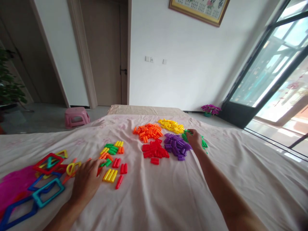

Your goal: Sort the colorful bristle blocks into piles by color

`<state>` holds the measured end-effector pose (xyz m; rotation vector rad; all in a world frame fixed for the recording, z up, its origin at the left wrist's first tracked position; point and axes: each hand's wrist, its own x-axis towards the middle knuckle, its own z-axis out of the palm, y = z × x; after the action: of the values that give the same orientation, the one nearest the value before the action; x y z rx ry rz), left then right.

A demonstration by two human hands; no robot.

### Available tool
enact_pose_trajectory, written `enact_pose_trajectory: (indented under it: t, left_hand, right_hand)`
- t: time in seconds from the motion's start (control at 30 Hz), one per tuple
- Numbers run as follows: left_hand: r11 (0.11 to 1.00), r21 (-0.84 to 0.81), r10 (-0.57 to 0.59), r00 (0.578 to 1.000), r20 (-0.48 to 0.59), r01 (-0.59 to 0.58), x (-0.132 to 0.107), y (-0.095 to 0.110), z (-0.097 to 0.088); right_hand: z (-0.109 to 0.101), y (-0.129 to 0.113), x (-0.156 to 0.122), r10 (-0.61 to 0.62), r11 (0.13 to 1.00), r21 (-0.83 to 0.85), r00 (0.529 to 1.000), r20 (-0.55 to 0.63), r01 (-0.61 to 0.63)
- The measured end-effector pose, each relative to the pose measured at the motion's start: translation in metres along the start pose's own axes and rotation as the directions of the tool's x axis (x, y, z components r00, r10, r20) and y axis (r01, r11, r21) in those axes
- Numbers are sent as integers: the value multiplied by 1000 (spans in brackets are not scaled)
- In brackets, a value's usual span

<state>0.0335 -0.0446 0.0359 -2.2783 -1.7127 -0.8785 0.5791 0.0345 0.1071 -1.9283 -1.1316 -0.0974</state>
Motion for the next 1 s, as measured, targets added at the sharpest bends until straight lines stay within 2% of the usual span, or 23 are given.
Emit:
enact_pose_trajectory:
  t: [0.1, 0.17, 0.23, 0.33, 0.4, 0.47, 0.53, 0.63, 0.7, 0.83, 0.93, 1.0]
  left_hand:
    - [999, 43, 4, 1000, -12, -4, 0, 3, -2]
    - [997, 82, 5, 1000, -24, -3, -1, 6, -5]
    - [991, 130, 2, 999, -37, 3, 0, 9, -9]
    - [980, 199, -22, 998, -55, 32, 0, 12, -13]
    - [971, 234, -46, 998, -48, 56, 0, 13, -16]
    - [962, 259, -79, 996, -35, 85, 0, 12, -17]
    - [958, 266, -102, 995, -21, 104, 0, 10, -19]
    - [960, 259, -110, 994, -5, 107, 0, 8, -20]
    - [961, 255, -113, 994, -1, 109, 1, 8, -21]
    - [967, 237, -109, 993, 37, 97, 3, 10, -24]
    - [980, 186, -88, 994, 63, 75, 4, 9, -22]
    - [989, 135, -64, 996, 61, 56, 4, 7, -20]
  right_hand:
    - [-12, 23, 14, 68, 994, -77, 994, -86, -74]
    - [-10, 22, 11, 53, 995, -75, 993, -103, -61]
    - [0, 6, -2, 0, 1000, -18, 999, -48, -1]
    - [21, -42, -42, -162, 979, 145, 980, 114, 145]
    - [34, -82, -78, -342, 925, 246, 918, 202, 290]
    - [46, -122, -116, -507, 850, 344, 796, 331, 398]
    - [56, -154, -152, -612, 784, 446, 657, 441, 431]
    - [70, -188, -194, -679, 732, 533, 523, 516, 425]
    - [79, -204, -213, -703, 711, 550, 469, 535, 438]
    - [98, -225, -232, -720, 692, 538, 408, 562, 481]
    - [110, -233, -239, -763, 638, 543, 353, 541, 546]
    - [116, -234, -243, -773, 620, 522, 341, 535, 586]
